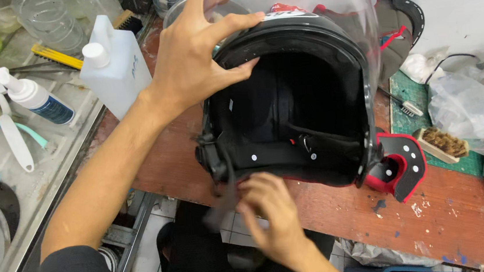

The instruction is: The person disassembles a motorcycle helmet by removing the cheek pads, the interior liner, and the chin strap. They work at a cluttered table, detaching each component by hand and setting them aside.

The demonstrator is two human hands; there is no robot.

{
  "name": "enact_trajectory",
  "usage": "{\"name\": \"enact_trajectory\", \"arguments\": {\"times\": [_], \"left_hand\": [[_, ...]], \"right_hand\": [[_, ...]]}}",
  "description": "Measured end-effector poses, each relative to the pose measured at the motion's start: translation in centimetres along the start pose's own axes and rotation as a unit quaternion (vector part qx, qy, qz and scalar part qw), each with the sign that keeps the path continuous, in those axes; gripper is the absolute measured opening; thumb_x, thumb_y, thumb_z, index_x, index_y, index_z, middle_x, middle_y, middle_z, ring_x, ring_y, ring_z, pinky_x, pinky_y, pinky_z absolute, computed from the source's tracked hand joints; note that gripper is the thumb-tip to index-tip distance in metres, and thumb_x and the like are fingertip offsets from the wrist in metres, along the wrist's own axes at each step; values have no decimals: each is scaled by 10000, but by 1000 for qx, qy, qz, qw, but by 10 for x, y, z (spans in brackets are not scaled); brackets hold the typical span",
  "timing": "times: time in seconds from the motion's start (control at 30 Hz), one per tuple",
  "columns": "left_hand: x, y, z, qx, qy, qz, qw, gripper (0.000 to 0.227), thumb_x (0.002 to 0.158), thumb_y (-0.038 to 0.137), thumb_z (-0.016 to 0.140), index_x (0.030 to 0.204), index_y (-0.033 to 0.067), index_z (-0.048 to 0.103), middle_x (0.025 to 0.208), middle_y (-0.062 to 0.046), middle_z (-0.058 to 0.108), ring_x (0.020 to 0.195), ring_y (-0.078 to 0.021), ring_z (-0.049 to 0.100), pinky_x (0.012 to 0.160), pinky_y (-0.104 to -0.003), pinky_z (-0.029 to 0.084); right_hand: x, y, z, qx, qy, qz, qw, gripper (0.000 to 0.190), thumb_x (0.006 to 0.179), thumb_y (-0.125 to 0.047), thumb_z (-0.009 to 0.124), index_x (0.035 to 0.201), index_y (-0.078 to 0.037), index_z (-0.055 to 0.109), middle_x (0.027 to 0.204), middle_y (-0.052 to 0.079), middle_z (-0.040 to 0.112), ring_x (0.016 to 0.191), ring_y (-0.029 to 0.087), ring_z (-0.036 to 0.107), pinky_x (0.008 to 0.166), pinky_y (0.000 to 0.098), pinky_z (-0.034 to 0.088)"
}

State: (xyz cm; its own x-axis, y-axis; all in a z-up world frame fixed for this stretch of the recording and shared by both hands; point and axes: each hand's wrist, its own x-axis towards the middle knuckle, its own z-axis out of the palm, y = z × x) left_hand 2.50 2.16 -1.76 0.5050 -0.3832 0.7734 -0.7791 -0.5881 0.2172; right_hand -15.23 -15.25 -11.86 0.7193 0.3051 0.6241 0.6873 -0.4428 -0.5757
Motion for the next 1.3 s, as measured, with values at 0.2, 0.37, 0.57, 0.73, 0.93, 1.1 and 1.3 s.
{"name": "enact_trajectory", "arguments": {"times": [0.2, 0.37, 0.57, 0.73, 0.93, 1.1, 1.3], "left_hand": [[3, 12, -3, 21, -11, 28, 999, 474, 818, 234, 881, 1231, 223, 647, 1401, -153, 349, 1207, -319, 620, 748, -396, 584], [1, 22, -5, 41, -1, 38, 998, 433, 875, 222, 906, 1224, 210, 648, 1425, -155, 342, 1171, -347, 634, 615, -373, 543], [3, 35, 2, 65, 3, 43, 997, 527, 806, 206, 932, 1228, 172, 619, 1414, -167, 333, 1217, -378, 583, 800, -433, 568], [10, 36, -2, 66, -13, 19, 998, 545, 778, 186, 951, 1203, 172, 609, 1433, -134, 303, 1202, -350, 607, 604, -400, 554], [25, 32, -23, -1, -118, 28, 993, 294, 997, 266, 641, 1268, 153, 620, 1415, -170, 265, 1224, -384, 534, 516, -585, 505], [28, 29, -32, -59, -164, 48, 984, 364, 921, 107, 636, 1280, 81, 582, 1467, -184, 184, 1335, -451, 457, 552, -596, 518], [37, 37, -31, -54, -193, 43, 979, 362, 940, 135, 592, 1291, 46, 598, 1466, -152, 169, 1277, -423, 486, 566, -587, 519]], "right_hand": [[9, 15, -13, -65, -104, 70, 990, 341, 875, -159, 626, 1154, 29, 569, 1187, 218, 566, 1110, 341, 544, 993, 391, 426], [8, 7, -19, 1, -109, 149, 983, 59, 813, 7, 503, 830, -30, 545, 861, 105, 571, 753, 252, 545, 659, 340, 438], [34, 22, -22, 6, -117, 120, 986, 520, 636, -92, 502, 1146, 9, 528, 1054, 171, 566, 982, 324, 575, 859, 370, 445], [62, 31, -23, -48, -190, 199, 960, 481, 825, -334, 635, 1208, -63, 527, 1292, 145, 531, 1172, 310, 503, 969, 406, 384], [62, 32, -23, -56, -190, 146, 969, 543, 763, -316, 689, 1199, -28, 541, 1136, 127, 602, 1095, 292, 572, 942, 376, 427], [52, 43, -22, -1, -120, 173, 978, 424, 650, -223, 810, 1025, -82, 670, 973, 59, 700, 875, 194, 640, 804, 292, 458], [92, 28, -34, 268, 109, 285, 914, 343, 918, -286, 513, 1131, -18, 521, 990, 174, 614, 832, 243, 666, 736, 355, 616]]}}
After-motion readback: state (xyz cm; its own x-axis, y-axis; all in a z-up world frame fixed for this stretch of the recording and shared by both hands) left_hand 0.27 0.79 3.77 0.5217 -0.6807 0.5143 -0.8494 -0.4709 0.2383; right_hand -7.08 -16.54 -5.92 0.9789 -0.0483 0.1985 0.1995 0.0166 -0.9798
